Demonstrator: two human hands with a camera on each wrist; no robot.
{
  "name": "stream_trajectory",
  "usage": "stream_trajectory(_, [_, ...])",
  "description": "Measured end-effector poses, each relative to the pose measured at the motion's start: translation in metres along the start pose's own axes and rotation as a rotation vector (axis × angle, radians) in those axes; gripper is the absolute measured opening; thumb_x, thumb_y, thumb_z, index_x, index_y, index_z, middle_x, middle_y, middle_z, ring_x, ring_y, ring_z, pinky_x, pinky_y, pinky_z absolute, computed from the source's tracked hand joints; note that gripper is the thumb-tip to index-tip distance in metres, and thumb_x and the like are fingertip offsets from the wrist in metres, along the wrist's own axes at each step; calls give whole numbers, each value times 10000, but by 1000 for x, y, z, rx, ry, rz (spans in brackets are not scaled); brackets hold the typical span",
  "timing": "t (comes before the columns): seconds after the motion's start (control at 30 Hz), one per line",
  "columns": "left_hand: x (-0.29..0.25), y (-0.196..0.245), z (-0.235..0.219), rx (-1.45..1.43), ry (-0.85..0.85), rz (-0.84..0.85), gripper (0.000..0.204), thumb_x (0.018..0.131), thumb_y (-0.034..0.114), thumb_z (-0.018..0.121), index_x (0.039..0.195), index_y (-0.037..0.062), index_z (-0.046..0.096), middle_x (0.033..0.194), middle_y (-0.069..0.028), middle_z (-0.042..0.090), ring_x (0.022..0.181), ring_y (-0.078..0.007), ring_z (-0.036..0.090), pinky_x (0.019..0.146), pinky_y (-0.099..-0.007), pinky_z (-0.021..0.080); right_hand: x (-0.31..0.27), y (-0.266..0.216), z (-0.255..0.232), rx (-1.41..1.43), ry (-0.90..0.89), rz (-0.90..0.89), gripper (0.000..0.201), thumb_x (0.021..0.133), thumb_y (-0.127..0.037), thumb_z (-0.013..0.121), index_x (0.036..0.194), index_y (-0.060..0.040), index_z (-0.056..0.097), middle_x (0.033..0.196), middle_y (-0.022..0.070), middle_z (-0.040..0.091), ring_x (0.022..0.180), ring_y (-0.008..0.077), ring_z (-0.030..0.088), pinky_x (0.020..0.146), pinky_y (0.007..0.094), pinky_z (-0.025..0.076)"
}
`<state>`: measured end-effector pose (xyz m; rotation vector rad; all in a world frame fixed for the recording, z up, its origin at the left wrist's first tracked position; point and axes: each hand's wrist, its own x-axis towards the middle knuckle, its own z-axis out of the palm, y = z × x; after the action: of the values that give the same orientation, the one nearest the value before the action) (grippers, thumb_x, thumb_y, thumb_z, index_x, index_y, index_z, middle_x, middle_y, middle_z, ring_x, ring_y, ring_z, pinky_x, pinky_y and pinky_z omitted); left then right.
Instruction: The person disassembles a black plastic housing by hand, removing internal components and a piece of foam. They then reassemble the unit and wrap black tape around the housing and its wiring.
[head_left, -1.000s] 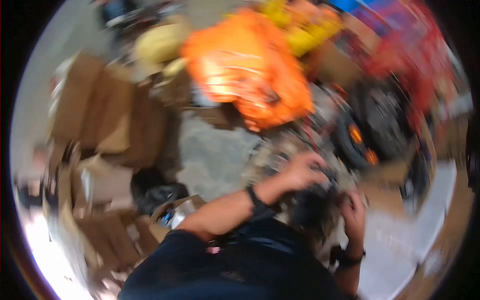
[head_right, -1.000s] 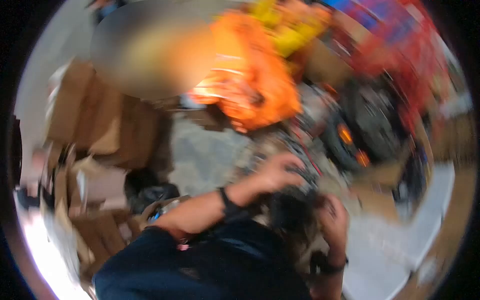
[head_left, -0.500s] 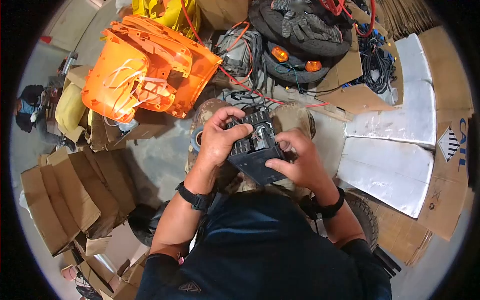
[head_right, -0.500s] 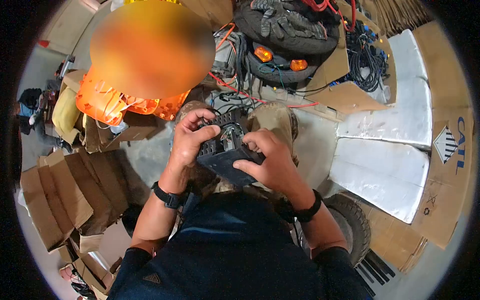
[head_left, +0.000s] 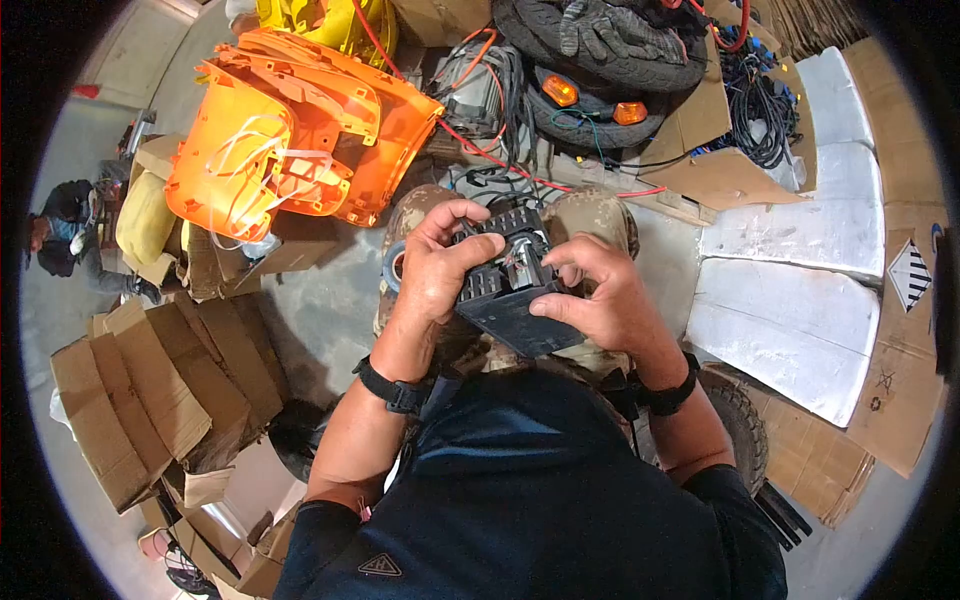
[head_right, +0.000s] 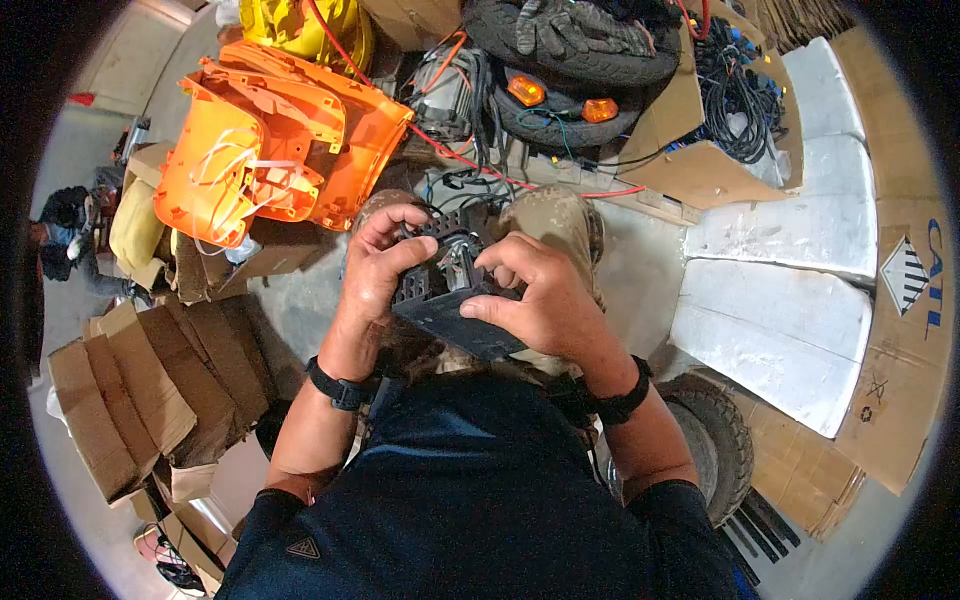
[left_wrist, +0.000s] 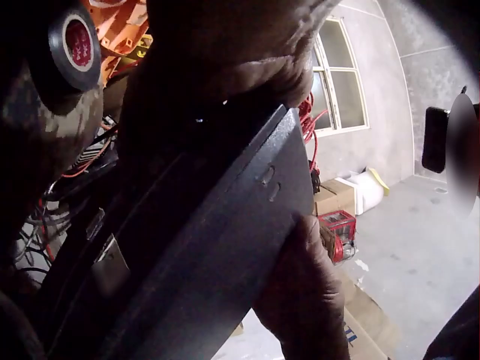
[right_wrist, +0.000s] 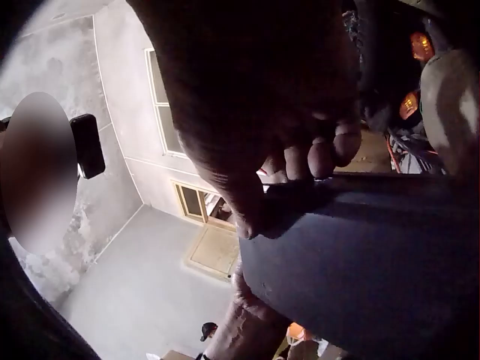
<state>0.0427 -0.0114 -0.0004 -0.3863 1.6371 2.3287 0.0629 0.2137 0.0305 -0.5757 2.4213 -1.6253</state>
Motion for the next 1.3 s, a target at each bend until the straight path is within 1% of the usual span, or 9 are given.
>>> stream_trajectory(0.23, [2, -1, 1, -14, 14, -18, 297, 799, -39, 756, 1076, 31, 674, 866, -11, 663, 760, -94, 626, 701, -241, 506, -1, 1, 2, 22, 16, -5, 405, 717, -113, 890, 1030, -25, 650, 829, 52, 557, 777, 177, 537, 716, 327, 434])
stream_trajectory(0.33, [4, 0, 0, 11, 18, -18, 293, 796, -32, 756, 1072, 29, 679, 861, -11, 658, 766, -96, 626, 706, -240, 498, 1, 0, 4, 16, 50, -45, 398, 729, -153, 885, 1019, -28, 643, 831, 80, 591, 731, 210, 568, 663, 338, 447])
stream_trajectory(0.53, [-1, 5, 4, 46, 39, -41, 270, 788, -34, 752, 1044, 24, 687, 860, -11, 659, 765, -95, 621, 703, -237, 490, -2, -1, 2, 3, 37, -41, 402, 735, -151, 885, 1024, -25, 637, 834, 88, 586, 743, 220, 574, 681, 350, 460])
stream_trajectory(0.63, [-1, 5, 6, 65, 60, -34, 261, 786, -34, 751, 1033, 21, 688, 857, -12, 662, 763, -94, 620, 701, -237, 489, -2, -1, 3, 16, 23, -21, 410, 708, -118, 885, 1022, -18, 641, 818, 52, 552, 771, 186, 535, 714, 329, 435])
stream_trajectory(0.73, [-2, 4, 8, 32, 67, -46, 254, 786, -32, 752, 1025, 20, 685, 857, -14, 666, 764, -93, 622, 700, -234, 488, -1, 4, -1, -27, -23, -41, 464, 706, -179, 903, 1051, -32, 630, 835, 93, 594, 740, 232, 580, 682, 355, 470])
stream_trajectory(0.83, [0, 2, 7, 3, 60, -32, 247, 786, -28, 756, 1017, 20, 683, 851, -11, 666, 762, -90, 620, 698, -233, 488, 7, -3, -3, -84, 31, -69, 517, 684, -187, 911, 1088, -46, 621, 860, 93, 604, 723, 229, 573, 669, 354, 477])
stream_trajectory(1.03, [-1, 4, 9, 70, 65, 5, 246, 783, -23, 763, 1010, 25, 681, 835, -2, 656, 759, -82, 612, 695, -234, 489, 10, -15, -6, -94, -32, 2, 552, 676, -175, 904, 1140, -65, 626, 908, 94, 596, 705, 226, 556, 664, 358, 485])
stream_trajectory(1.23, [1, -1, 12, 12, 49, 20, 258, 768, -33, 770, 1000, 33, 675, 833, -1, 650, 759, -78, 607, 683, -237, 488, 10, -28, -3, -269, -60, -117, 470, 682, -116, 892, 1097, -49, 682, 950, 89, 610, 828, 240, 602, 745, 359, 497])
stream_trajectory(1.3, [2, -1, 12, 23, 47, 20, 263, 764, -39, 769, 998, 36, 674, 839, -3, 651, 752, -78, 606, 676, -238, 490, 11, -26, -3, -253, -84, -99, 434, 686, -112, 890, 1067, -51, 691, 954, 97, 619, 866, 262, 619, 759, 367, 502])
